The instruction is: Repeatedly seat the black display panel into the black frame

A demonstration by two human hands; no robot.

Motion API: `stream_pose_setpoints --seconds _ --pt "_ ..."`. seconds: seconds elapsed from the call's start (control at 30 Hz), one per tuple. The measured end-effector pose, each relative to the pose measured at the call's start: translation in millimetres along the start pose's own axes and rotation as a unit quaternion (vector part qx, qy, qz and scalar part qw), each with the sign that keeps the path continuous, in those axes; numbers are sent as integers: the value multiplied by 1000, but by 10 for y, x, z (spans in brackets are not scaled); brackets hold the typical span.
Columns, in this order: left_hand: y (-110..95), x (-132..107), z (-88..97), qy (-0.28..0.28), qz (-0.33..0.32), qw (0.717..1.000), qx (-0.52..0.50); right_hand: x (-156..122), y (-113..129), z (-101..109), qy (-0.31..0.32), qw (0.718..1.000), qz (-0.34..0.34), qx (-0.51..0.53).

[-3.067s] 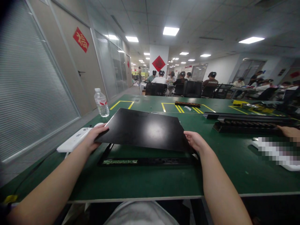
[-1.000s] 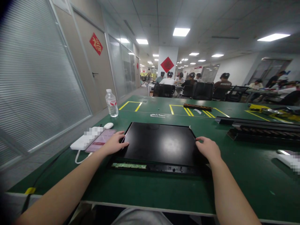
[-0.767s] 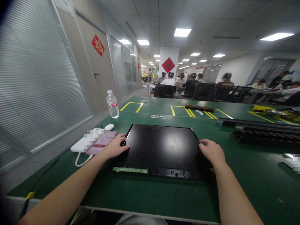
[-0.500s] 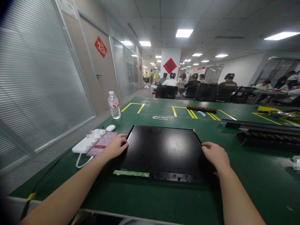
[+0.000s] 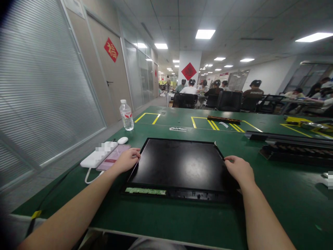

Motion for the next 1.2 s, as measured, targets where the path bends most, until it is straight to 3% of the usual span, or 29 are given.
stream_pose_setpoints --seconds 0.6,1.07,1.2 --pt "-108 -46 -74 2 -61 997 42 -51 50 43 -3 1000 -16 -6" --pt "-91 -23 -93 9 -57 997 43 -66 107 52 7 999 -8 -31" --pt "-112 -26 -97 9 -66 996 60 -150 154 179 -50 997 -34 45"
Point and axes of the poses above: each hand's wrist, its own x-axis towards the middle knuckle, its own z-axis out of the back of the hand, y = z × x, the point moved 7 cm from there along x, towards the middle knuckle, and after that the axes turned 7 degrees about z, right-handed, at the moved point
